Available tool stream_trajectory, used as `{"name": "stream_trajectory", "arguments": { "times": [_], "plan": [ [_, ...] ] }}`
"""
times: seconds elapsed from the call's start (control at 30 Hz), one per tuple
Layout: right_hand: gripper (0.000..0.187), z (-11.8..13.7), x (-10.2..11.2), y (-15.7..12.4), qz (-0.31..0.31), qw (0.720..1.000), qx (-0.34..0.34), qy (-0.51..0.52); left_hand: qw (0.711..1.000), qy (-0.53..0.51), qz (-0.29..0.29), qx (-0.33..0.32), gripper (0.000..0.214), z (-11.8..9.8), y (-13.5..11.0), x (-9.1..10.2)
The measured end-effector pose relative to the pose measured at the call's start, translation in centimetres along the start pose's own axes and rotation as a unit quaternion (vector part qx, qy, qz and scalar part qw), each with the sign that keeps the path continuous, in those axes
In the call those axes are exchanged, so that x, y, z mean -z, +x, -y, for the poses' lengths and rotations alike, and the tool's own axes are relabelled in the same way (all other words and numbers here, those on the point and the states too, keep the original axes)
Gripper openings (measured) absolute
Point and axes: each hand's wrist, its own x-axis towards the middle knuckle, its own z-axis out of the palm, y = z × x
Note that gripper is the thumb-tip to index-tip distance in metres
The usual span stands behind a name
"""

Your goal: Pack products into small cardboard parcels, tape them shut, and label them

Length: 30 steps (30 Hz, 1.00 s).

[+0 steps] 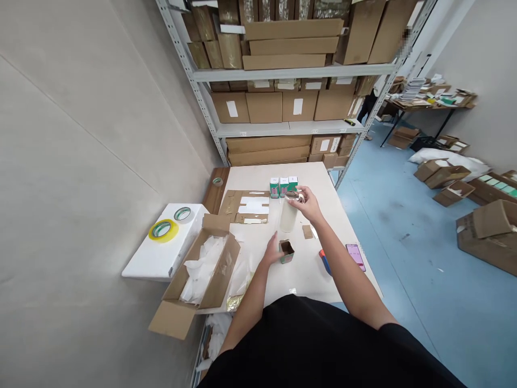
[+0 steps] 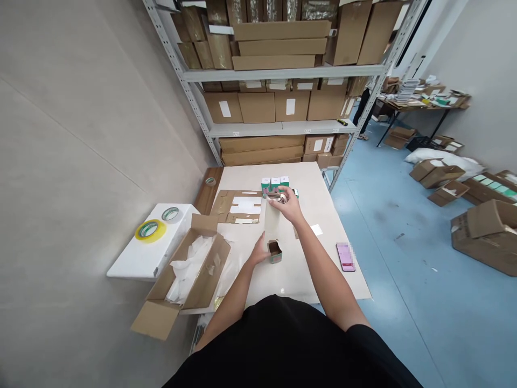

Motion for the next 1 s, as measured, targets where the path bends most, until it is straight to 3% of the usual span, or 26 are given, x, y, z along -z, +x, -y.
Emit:
{"name": "stream_trajectory", "arguments": {
  "times": [0.1, 0.17, 0.3, 0.37, 0.53, 0.63, 0.7, 0.77, 0.9, 1.0],
  "plan": [
    [0.072, 0.0, -0.2, 0.0, -0.009, 1.000, -0.020, 0.018, 0.986, -0.071, -0.143, -0.050, 0.079, -5.8, 0.2, 2.0],
    [0.074, 0.1, -0.6, 0.0, -0.006, 0.999, -0.029, 0.020, 0.974, -0.113, -0.164, -0.106, 0.070, -10.5, 0.0, 2.8],
    [0.086, 1.2, -1.8, -0.6, 0.033, 0.998, -0.033, 0.035, 0.968, -0.086, -0.123, -0.202, 0.105, -18.3, -0.6, 2.3],
    [0.092, 1.7, -1.9, -1.0, 0.053, 0.996, -0.027, 0.060, 0.961, -0.083, -0.159, -0.212, 0.104, -20.4, -0.8, 1.6],
    [0.096, 0.7, 0.9, -2.4, 0.161, 0.978, -0.048, 0.125, 0.953, -0.116, -0.190, -0.204, 0.116, -21.3, -1.1, 1.5],
    [0.107, -1.1, 2.6, -4.0, 0.254, 0.954, -0.089, 0.132, 0.956, -0.154, -0.154, -0.198, 0.123, -21.5, -1.1, 1.7],
    [0.116, -2.2, 2.9, -5.2, 0.281, 0.943, -0.106, 0.144, 0.960, -0.177, -0.105, -0.188, 0.126, -22.0, -1.0, 1.5],
    [0.122, -3.0, 2.9, -6.2, 0.249, 0.951, -0.103, 0.149, 0.963, -0.182, -0.071, -0.186, 0.129, -22.7, -0.8, 1.0],
    [0.129, -3.3, 3.0, -7.1, 0.134, 0.984, -0.069, 0.099, 0.968, -0.154, -0.086, -0.181, 0.132, -23.9, -0.4, 0.3],
    [0.135, -2.7, 3.6, -7.5, 0.125, 0.986, -0.063, 0.088, 0.969, -0.152, -0.086, -0.177, 0.129, -24.5, -0.3, 0.0]
  ]
}}
